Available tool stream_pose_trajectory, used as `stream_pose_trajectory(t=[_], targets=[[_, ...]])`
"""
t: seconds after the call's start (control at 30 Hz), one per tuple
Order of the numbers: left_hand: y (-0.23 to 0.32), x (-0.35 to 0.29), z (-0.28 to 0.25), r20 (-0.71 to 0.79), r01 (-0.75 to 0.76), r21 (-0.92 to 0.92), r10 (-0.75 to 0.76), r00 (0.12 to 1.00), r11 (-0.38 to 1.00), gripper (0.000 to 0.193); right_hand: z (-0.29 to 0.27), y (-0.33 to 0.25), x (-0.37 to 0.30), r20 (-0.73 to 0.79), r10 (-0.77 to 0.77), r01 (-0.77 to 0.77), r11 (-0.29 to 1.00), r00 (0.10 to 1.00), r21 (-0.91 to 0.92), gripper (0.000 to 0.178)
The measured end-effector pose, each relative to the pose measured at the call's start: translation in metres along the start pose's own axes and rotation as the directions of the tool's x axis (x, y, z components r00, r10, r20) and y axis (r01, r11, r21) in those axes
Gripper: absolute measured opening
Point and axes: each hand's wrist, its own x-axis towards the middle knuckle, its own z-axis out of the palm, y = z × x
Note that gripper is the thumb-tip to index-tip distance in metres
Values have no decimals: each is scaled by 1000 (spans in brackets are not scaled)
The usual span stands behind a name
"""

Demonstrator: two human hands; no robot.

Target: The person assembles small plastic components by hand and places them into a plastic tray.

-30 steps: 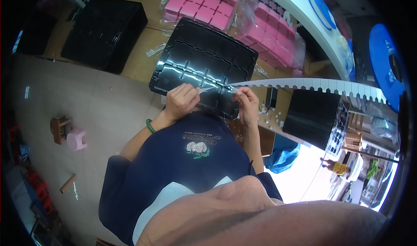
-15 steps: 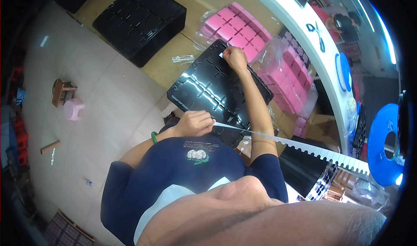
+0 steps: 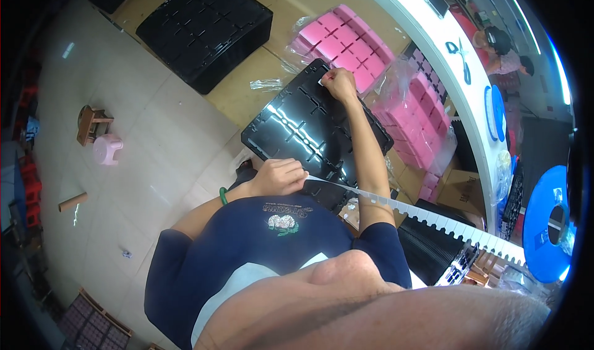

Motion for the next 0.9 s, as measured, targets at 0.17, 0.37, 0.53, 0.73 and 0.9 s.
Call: stream_pose_trajectory(t=[0.17, 0.37, 0.53, 0.73, 0.9], targets=[[0, -1, -1, 25, -14, -12, 14, 1000, 1000, 16, -6, 8, -23, -199, 193, -99, 909, 961, 404, 18], [-4, 14, 7, 76, 4, -142, 7, 997, 990, 10, -29, 46, -132, -218, 335, -92, 708, 917, 700, 15], [3, 45, 33, 623, 436, -418, -98, 776, 797, 45, -37, 112, -300, -303, 619, -192, 603, 725, 774, 10], [20, 59, 73, 840, 436, -432, 176, 514, 790, 76, -14, 126, -478, -730, 556, -844, 534, 397, -52, 22], [20, 71, 77, 892, 465, -388, 198, 406, 796, 61, -39, 54, -471, -60, 916, -879, 398, 397, 263, 22]])
